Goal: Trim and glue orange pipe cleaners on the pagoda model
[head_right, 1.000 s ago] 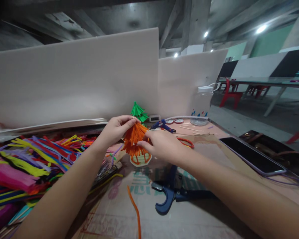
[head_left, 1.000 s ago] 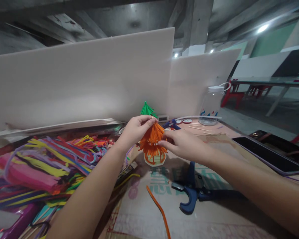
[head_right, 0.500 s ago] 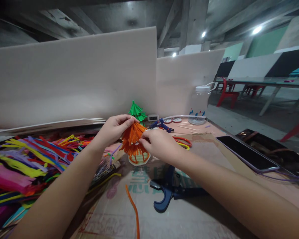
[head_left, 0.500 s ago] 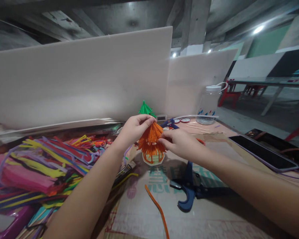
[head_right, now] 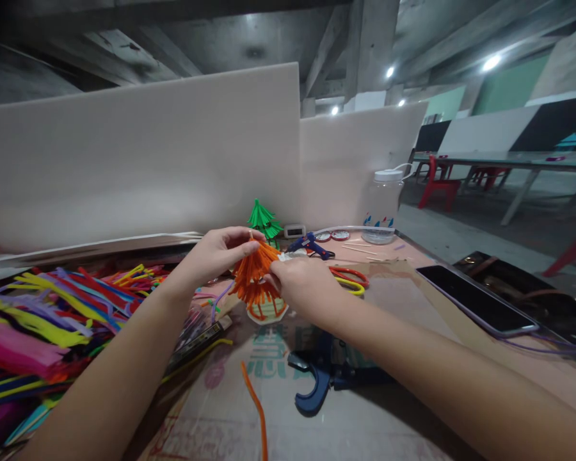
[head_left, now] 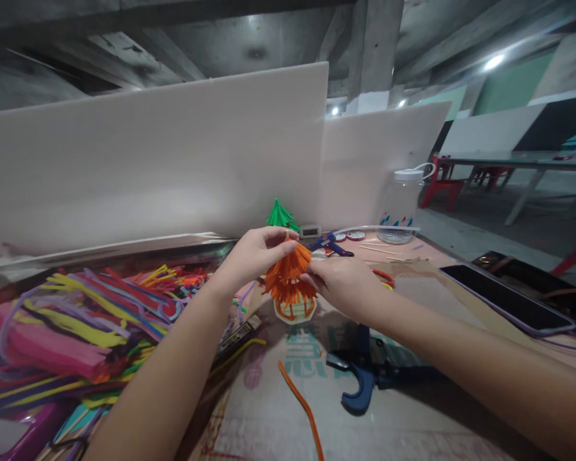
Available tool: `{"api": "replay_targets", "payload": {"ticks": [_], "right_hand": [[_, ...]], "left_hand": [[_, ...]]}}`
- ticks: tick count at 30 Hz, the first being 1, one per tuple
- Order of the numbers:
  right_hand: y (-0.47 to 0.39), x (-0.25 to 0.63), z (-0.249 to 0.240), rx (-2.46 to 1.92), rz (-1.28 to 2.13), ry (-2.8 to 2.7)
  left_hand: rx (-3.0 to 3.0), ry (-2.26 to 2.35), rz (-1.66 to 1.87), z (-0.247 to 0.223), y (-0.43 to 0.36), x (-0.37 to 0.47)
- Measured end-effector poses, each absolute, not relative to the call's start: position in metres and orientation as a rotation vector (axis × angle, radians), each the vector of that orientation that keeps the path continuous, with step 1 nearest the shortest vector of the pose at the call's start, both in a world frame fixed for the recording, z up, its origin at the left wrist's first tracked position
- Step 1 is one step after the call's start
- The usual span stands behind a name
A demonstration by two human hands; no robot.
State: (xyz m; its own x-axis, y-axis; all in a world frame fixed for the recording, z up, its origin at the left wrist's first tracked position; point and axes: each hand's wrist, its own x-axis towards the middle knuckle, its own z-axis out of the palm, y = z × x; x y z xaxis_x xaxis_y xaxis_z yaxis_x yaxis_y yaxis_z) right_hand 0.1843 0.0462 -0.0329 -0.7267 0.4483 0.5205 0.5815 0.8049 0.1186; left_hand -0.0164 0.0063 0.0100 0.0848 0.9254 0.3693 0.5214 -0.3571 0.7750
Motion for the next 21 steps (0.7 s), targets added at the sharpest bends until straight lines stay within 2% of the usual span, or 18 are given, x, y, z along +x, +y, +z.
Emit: {"api": "replay_targets", "payload": {"ticks": [12,17,21], "right_hand": [[0.045,0.185,-0.032,-0.723,-0.362,-2.551],[0.047,0.193,-0.013,-0.744,-0.146,-2.532],[0.052,0.199,-0.006,-0.555,-0.023,-2.432]], "left_hand": [[1.879,1.517,1.209,0.008,0.007,-0.01],[1.869,1.482,1.206,0.005,0.011,-0.015],[1.902,1.466,1.21,0.005,0.011,-0.015]]}}
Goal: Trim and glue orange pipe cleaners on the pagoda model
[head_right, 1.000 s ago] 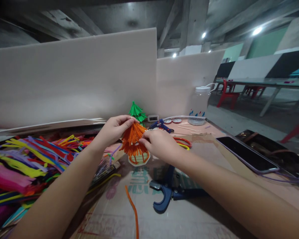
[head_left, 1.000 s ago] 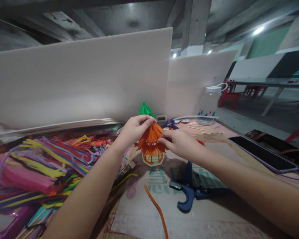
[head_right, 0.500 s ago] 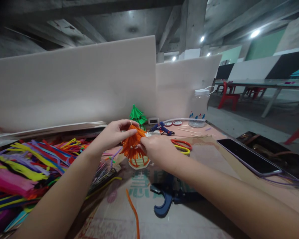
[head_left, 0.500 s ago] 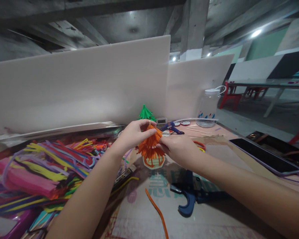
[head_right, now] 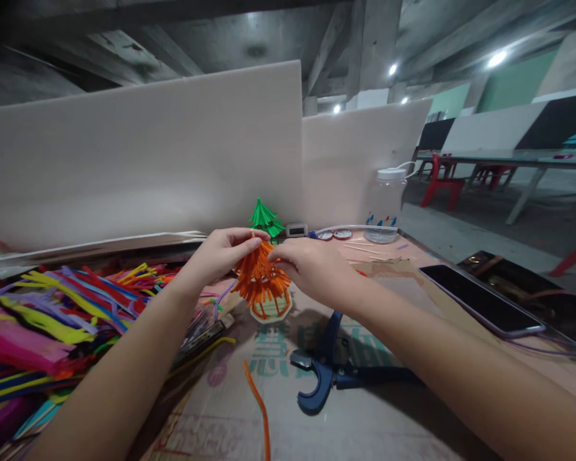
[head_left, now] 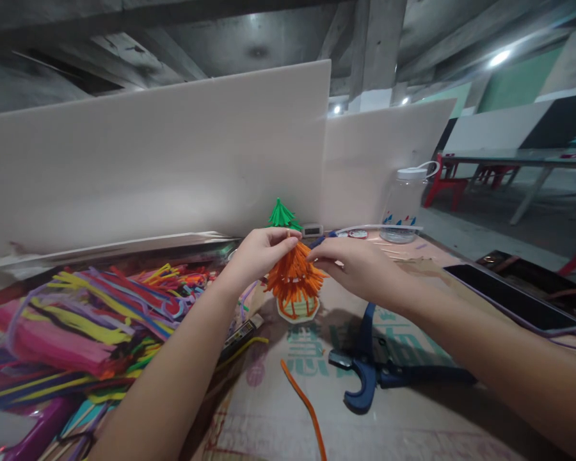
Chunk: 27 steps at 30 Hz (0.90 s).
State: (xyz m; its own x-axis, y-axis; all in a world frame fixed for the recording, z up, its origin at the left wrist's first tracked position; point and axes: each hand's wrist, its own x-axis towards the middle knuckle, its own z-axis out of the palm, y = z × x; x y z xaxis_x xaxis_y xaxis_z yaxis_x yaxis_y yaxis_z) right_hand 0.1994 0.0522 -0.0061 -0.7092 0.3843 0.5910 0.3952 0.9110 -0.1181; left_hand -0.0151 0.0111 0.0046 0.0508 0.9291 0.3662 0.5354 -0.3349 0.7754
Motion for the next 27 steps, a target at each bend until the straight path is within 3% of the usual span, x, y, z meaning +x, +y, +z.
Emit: {"api": "replay_targets", "payload": {"ticks": [5,15,22,27], "right_hand": [[0.064,0.198,-0.017,-0.35,-0.118,-2.429],[0.059,0.196,-0.016,-0.393,-0.042,-2.448],[0.065,0.218,0.013,-0.75,0.084,-2.477],[0.098,0.24,-0.011,-1.031,-0.021,-2.681]], "left_hand": [[1.915,1.492,1.192,0.007,0.01,-0.013],[1.923,1.498,1.163,0.005,0.011,-0.017],[1.917,1.424,1.189,0.008,0.011,-0.021],[1.934,1.376,1.433,0.009,0.014,-0.026]]}}
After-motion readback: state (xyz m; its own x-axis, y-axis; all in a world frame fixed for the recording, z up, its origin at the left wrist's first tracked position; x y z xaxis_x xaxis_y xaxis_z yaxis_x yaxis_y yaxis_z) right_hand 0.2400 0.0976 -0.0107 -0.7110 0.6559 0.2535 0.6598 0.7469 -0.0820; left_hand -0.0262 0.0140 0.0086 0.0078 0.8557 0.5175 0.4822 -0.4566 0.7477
